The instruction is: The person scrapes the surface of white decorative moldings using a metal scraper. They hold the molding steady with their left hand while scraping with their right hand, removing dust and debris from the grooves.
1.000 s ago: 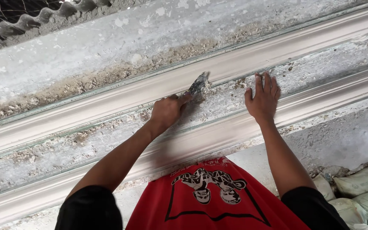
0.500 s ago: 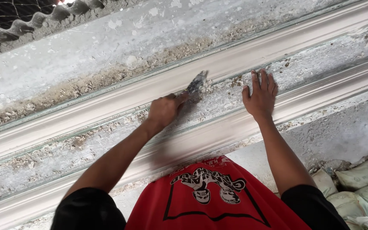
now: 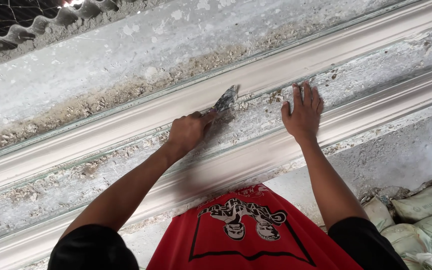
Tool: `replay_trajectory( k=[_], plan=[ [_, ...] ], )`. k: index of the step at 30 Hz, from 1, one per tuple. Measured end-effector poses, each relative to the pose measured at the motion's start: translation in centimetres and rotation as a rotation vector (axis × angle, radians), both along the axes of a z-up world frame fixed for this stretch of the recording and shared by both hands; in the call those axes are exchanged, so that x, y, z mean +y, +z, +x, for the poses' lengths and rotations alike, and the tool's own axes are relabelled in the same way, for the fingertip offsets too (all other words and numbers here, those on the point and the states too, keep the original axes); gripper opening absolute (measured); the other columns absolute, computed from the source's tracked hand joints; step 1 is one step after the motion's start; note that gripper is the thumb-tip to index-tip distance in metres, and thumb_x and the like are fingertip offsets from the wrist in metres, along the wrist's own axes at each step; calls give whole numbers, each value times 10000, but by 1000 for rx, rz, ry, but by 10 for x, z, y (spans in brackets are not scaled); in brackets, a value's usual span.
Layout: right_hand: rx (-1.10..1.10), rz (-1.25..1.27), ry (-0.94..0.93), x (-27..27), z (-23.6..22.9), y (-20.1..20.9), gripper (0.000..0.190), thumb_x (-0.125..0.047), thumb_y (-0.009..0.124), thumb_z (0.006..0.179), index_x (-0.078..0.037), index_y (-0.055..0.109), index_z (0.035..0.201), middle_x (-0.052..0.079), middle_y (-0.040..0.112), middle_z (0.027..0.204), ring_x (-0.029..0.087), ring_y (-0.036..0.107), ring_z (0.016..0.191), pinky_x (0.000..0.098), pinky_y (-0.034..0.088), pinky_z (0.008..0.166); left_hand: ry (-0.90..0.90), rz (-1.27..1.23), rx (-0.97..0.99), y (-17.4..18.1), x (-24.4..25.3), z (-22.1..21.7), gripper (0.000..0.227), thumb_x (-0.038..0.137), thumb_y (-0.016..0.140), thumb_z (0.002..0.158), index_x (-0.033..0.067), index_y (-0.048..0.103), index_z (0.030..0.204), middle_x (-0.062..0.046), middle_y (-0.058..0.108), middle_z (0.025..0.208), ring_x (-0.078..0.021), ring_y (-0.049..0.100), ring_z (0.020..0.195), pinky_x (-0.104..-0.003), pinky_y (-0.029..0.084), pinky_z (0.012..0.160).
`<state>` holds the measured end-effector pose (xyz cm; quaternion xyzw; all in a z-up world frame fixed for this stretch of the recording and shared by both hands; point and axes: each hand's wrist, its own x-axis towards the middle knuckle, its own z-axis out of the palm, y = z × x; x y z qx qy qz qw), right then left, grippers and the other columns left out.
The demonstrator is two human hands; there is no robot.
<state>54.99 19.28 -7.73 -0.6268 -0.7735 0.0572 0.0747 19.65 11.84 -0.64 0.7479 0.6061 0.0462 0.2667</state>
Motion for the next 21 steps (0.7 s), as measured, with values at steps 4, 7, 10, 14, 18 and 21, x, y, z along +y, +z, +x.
replay_trajectory(
  k=[4,7,10,14,18,21],
  plan=[
    [-16,-28,-17,1,-1,-1,621,-385,496,1033,-125,440,1593,204,323,1664,442,233,1532,642,160,1224,-11,-61,5,-3,19,32,406,318,531,1017,352,579,1419,-150,704,915,-326,721,665,-480,599,548],
    [-6,-34,-14,4,1,-1,616,-398,491,1038,-149,431,1599,189,306,1667,432,216,1539,633,146,1219,-11,15,-18,-28,26,58,394,284,524,1038,362,589,1419,-139,704,936,-320,725,695,-469,607,563],
    [16,-27,-1,0,3,0,610,-387,482,1040,-157,431,1603,183,313,1672,420,226,1546,618,153,1240,22,102,-51,-15,15,47,358,343,546,1047,376,594,1400,-110,718,962,-322,728,731,-472,598,585],
    [23,-28,-12,0,3,-3,601,-386,487,1039,-164,444,1596,174,325,1671,412,229,1548,618,154,1242,72,152,-74,4,-49,-9,455,299,565,1023,411,503,1460,-121,692,1031,-324,720,681,-464,593,519],
    [16,1,3,-1,5,-6,600,-365,517,1032,-153,458,1590,179,339,1663,429,251,1539,635,178,1227,277,360,-89,-24,-145,-46,549,183,655,998,127,470,1511,-126,669,1035,-294,669,842,-436,569,675],
    [12,27,26,-1,4,-6,590,-340,540,1032,-136,464,1581,194,348,1654,448,268,1520,650,198,1212,396,448,-31,-36,-203,-47,523,183,704,958,10,546,1425,-137,646,994,-308,619,898,-449,520,799]
  ],
)
